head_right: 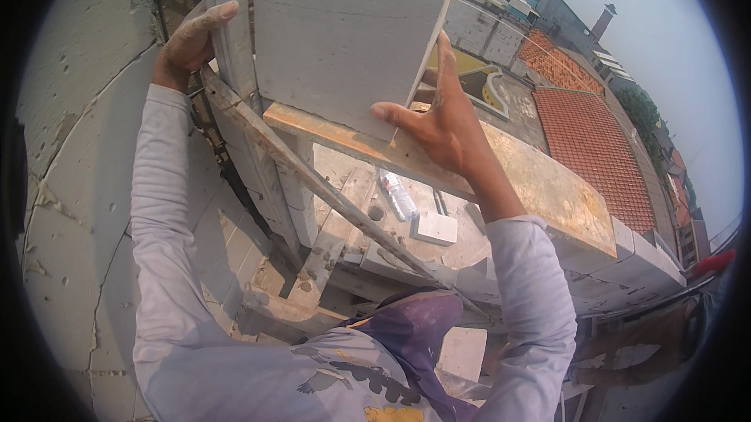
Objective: The person uses a hand saw to cut a wooden plank on a rooftop construction site. They position the plank, saw through it, then lift and move the cut piece aside.
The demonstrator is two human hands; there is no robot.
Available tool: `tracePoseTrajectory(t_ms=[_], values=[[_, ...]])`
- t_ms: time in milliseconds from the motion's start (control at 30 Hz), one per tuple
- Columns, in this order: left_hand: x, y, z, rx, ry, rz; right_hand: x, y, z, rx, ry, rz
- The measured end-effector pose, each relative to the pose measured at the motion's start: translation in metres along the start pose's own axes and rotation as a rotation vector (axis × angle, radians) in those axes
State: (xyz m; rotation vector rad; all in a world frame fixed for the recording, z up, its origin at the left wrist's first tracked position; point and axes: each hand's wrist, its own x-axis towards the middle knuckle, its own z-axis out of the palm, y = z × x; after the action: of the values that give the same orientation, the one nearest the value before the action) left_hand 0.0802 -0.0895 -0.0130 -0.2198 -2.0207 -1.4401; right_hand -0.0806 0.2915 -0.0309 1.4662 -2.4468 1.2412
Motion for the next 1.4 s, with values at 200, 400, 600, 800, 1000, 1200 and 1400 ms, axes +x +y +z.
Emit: tracePoseTrajectory(t_ms=[200,400,600,800,1000,1200,1400], values=[[0.000,0.006,0.004,-0.012,-0.028,-0.010,0.001,0.004,0.001,-0.002,0.012,-0.003],[0.003,0.013,0.006,-0.010,-0.057,0.032,0.001,-0.002,0.000,-0.023,0.009,0.029],[0.008,0.002,0.008,-0.055,-0.032,0.067,0.000,0.000,0.000,-0.018,0.004,0.027],[0.013,-0.004,0.000,-0.041,-0.025,0.073,0.000,-0.006,0.001,0.078,-0.012,0.070],[0.011,0.006,0.015,-0.124,-0.014,0.144,0.003,-0.008,-0.006,0.053,0.004,0.049],[0.009,0.006,0.004,-0.149,-0.056,0.100,0.004,-0.010,-0.006,0.047,-0.001,0.036],[0.006,0.018,0.021,-0.111,-0.026,0.142,0.000,-0.012,-0.004,0.065,0.020,0.045]])
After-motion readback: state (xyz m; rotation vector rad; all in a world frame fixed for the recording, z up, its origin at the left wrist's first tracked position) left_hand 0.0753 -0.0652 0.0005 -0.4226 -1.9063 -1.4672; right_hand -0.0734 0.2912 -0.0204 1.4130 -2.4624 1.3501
